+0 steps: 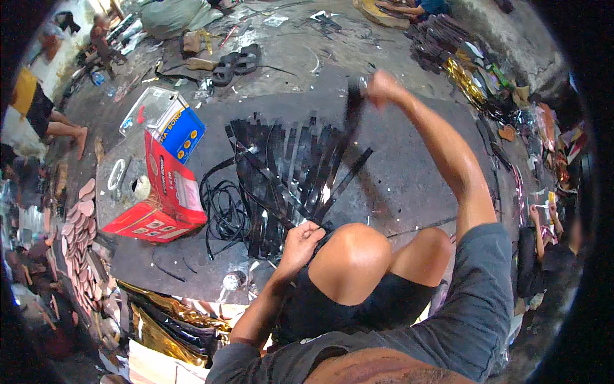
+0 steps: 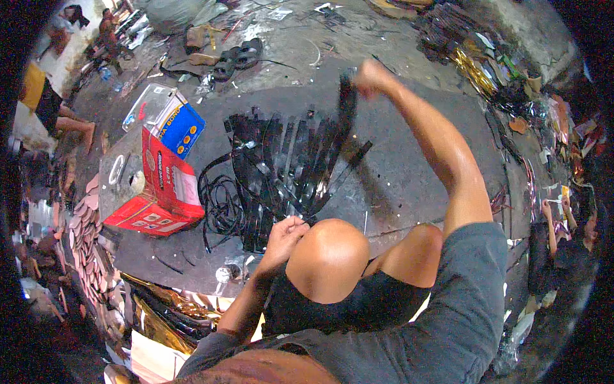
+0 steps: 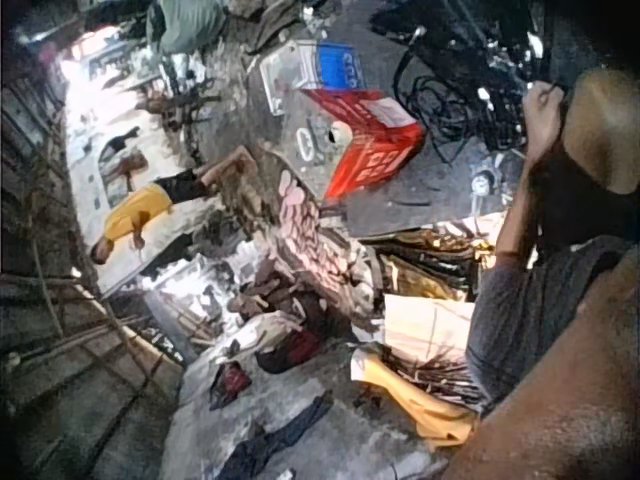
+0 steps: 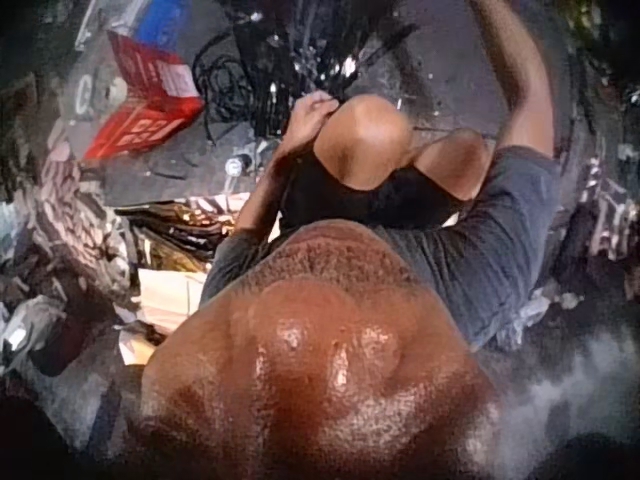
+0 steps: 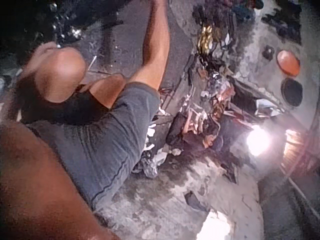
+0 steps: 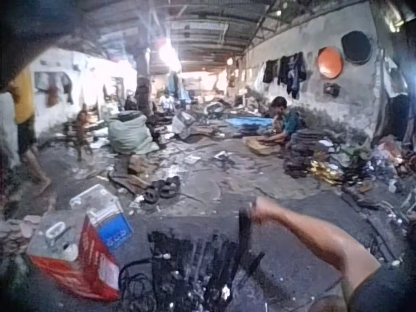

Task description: The person sits on the floor and uses scissors to cut a black rubber sheet into thin strips. They repeatedly cut the material and gather the resulting strips into a pile.

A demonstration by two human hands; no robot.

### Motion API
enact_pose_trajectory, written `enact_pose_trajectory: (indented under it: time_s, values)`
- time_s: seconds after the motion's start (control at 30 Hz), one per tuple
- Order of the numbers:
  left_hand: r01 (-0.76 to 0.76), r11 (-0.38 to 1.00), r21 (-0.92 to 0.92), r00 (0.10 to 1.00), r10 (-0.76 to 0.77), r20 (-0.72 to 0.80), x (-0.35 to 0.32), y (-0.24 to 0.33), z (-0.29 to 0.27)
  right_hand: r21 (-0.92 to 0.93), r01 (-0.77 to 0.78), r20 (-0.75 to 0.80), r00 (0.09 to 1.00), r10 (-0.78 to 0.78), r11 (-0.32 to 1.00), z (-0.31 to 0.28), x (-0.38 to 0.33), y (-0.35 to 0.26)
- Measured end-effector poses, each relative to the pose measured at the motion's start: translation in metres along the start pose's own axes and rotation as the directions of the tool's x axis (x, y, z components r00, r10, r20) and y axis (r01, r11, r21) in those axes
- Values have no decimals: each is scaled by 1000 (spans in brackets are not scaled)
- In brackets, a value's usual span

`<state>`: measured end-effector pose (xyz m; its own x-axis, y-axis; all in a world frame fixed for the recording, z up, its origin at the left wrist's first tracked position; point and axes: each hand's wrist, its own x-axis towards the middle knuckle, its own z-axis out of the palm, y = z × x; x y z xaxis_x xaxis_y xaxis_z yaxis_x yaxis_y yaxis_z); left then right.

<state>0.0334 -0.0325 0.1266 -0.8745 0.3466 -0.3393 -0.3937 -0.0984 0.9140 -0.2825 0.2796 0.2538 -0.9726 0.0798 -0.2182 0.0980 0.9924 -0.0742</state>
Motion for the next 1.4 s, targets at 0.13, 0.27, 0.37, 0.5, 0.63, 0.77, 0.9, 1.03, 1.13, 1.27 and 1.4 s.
enact_pose_trajectory:
  time_s: [0.13,0.27,0.37,0.5,0.63,0.77,0.9,1.03,1.13,1.27,1.4]
  values:
    - [-58,998,-1,998,58,-5,21,22,13,102,355,-806,577,-131,929,-93,23,-23]
    - [-250,963,100,959,261,-113,16,84,7,513,542,-234,835,-499,666,-57,-115,-109]
    - [-429,896,119,898,437,-55,13,117,24,549,647,-205,718,-666,529,-12,-225,-106]
    - [-528,838,139,844,536,-25,-5,136,41,767,269,25,895,-446,583,-16,-295,-85]
    - [-564,801,199,821,570,31,-10,144,52,783,148,95,931,-351,604,-43,-316,-64]
    - [-634,363,683,377,916,-137,-2,158,90,821,121,48,959,-280,557,-50,-321,-41]
    - [-608,658,444,763,638,101,10,177,123,883,187,-20,932,-362,431,-47,-308,-4]
    - [-522,818,240,851,479,217,34,179,142,937,193,-75,926,-371,292,-37,-296,24]
    - [-522,826,213,820,418,392,60,182,154,970,172,-95,916,-390,169,-20,-277,53]
    - [-233,971,-55,864,233,446,118,170,158,998,18,-47,864,-501,-62,-7,-232,93]
    - [-157,966,-204,979,180,100,188,125,120,834,-128,139,990,-20,-537,52,-177,121]
